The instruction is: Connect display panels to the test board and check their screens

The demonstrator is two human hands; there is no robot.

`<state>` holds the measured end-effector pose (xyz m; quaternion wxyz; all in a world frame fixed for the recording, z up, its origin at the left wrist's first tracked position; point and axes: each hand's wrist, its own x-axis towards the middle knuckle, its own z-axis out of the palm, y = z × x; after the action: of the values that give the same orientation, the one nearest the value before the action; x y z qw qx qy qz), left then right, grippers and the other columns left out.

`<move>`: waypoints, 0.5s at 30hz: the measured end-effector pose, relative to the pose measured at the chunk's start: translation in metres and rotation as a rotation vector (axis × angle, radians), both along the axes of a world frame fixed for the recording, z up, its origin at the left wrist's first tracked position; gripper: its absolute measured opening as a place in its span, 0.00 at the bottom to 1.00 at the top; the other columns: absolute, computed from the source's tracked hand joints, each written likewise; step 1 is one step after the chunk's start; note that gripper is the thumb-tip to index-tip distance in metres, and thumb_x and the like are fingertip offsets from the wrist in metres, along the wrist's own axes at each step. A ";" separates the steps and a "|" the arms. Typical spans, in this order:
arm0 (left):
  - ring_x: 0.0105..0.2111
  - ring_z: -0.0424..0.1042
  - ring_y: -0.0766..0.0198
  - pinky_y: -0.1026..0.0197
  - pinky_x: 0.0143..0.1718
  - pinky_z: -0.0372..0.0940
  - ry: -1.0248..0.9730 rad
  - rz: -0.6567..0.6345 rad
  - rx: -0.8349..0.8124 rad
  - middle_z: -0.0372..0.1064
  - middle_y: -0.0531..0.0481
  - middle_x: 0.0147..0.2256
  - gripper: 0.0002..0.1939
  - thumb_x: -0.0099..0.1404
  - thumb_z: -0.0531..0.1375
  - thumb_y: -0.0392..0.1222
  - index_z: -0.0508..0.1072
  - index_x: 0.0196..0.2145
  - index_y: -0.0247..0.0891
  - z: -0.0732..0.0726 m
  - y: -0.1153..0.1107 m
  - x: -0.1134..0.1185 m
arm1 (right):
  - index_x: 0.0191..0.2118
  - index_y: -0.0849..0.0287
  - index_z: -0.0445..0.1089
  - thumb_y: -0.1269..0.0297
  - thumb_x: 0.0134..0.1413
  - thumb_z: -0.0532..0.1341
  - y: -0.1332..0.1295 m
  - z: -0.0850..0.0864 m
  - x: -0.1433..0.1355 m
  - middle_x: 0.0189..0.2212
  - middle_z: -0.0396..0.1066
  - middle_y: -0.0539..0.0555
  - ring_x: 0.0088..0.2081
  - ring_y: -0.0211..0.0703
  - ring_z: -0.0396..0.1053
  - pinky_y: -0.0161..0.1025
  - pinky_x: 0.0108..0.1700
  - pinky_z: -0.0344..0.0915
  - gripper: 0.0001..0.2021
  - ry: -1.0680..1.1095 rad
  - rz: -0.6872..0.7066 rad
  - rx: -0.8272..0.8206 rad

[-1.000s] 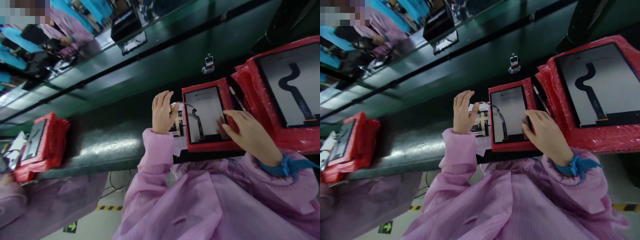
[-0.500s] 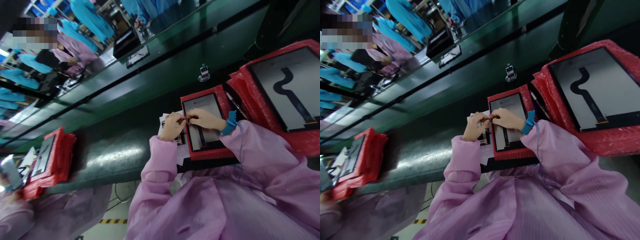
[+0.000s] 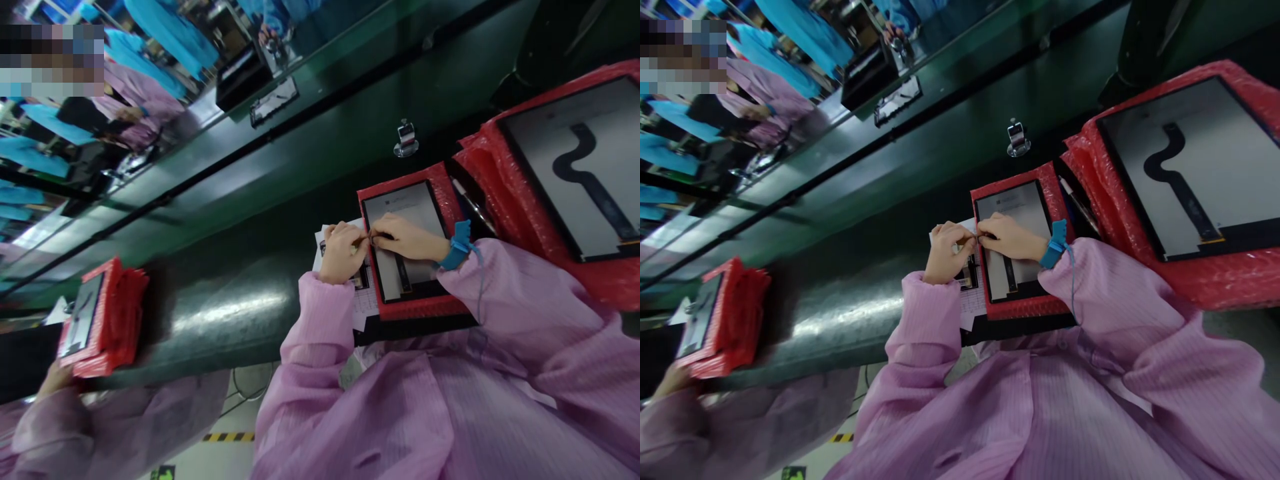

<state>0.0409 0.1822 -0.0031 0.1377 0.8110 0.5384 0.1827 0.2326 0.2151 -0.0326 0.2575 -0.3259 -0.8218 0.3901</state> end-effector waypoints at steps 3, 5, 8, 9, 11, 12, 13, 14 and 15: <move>0.38 0.70 0.55 0.47 0.52 0.60 0.003 -0.007 0.020 0.73 0.50 0.28 0.09 0.65 0.57 0.37 0.70 0.26 0.42 0.000 -0.001 0.000 | 0.32 0.57 0.64 0.64 0.60 0.55 -0.001 -0.001 -0.001 0.30 0.68 0.53 0.39 0.45 0.62 0.44 0.48 0.57 0.06 -0.015 -0.003 -0.002; 0.38 0.70 0.55 0.47 0.51 0.60 -0.001 -0.014 0.028 0.73 0.50 0.29 0.09 0.65 0.58 0.37 0.69 0.26 0.41 -0.001 -0.002 0.001 | 0.31 0.57 0.64 0.63 0.61 0.55 -0.001 -0.001 0.000 0.30 0.68 0.53 0.40 0.46 0.63 0.44 0.49 0.58 0.07 -0.019 0.000 -0.008; 0.39 0.70 0.55 0.47 0.52 0.61 -0.024 -0.029 0.023 0.74 0.51 0.30 0.09 0.65 0.59 0.37 0.70 0.26 0.42 -0.002 -0.001 -0.001 | 0.32 0.57 0.66 0.61 0.63 0.55 0.001 0.001 0.002 0.31 0.70 0.53 0.40 0.45 0.64 0.44 0.49 0.59 0.09 -0.007 0.018 -0.016; 0.39 0.70 0.55 0.47 0.52 0.61 -0.040 -0.027 0.021 0.74 0.51 0.30 0.09 0.66 0.59 0.38 0.70 0.27 0.42 -0.004 0.000 -0.002 | 0.33 0.57 0.67 0.60 0.64 0.55 0.001 0.002 0.004 0.31 0.71 0.53 0.40 0.45 0.64 0.43 0.48 0.59 0.10 0.000 0.023 -0.031; 0.40 0.71 0.55 0.47 0.52 0.63 -0.115 0.012 0.060 0.74 0.49 0.32 0.10 0.68 0.56 0.40 0.71 0.28 0.42 -0.007 0.004 -0.008 | 0.34 0.57 0.69 0.58 0.65 0.55 0.004 0.007 0.011 0.33 0.73 0.54 0.39 0.44 0.66 0.42 0.45 0.61 0.11 0.021 0.033 -0.103; 0.43 0.71 0.55 0.47 0.53 0.64 -0.174 0.074 0.122 0.75 0.48 0.35 0.10 0.70 0.55 0.41 0.72 0.31 0.42 -0.009 0.006 -0.011 | 0.35 0.57 0.70 0.57 0.66 0.55 0.005 0.010 0.015 0.35 0.74 0.54 0.38 0.44 0.68 0.41 0.44 0.62 0.12 0.040 0.030 -0.153; 0.47 0.71 0.55 0.47 0.55 0.64 -0.242 0.172 0.216 0.75 0.45 0.40 0.11 0.72 0.52 0.43 0.73 0.36 0.42 -0.010 0.006 -0.014 | 0.36 0.57 0.71 0.55 0.68 0.53 0.007 0.012 0.020 0.36 0.75 0.54 0.39 0.44 0.69 0.41 0.44 0.64 0.14 0.067 0.010 -0.199; 0.53 0.69 0.54 0.46 0.58 0.64 -0.308 0.293 0.324 0.73 0.42 0.48 0.13 0.74 0.50 0.44 0.73 0.44 0.42 -0.011 0.006 -0.016 | 0.38 0.57 0.71 0.53 0.69 0.52 0.010 0.014 0.026 0.38 0.76 0.55 0.39 0.44 0.70 0.42 0.44 0.65 0.17 0.098 -0.033 -0.226; 0.60 0.65 0.53 0.44 0.62 0.62 -0.362 0.415 0.431 0.68 0.40 0.57 0.16 0.75 0.48 0.45 0.70 0.53 0.42 -0.012 0.004 -0.017 | 0.40 0.56 0.72 0.51 0.70 0.50 0.014 0.015 0.031 0.39 0.76 0.55 0.41 0.46 0.71 0.43 0.45 0.67 0.19 0.121 -0.103 -0.220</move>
<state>0.0238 0.1858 -0.0153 0.0165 0.6490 0.6078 0.4573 0.2638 0.2287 -0.0173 0.2892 -0.3699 -0.7390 0.4832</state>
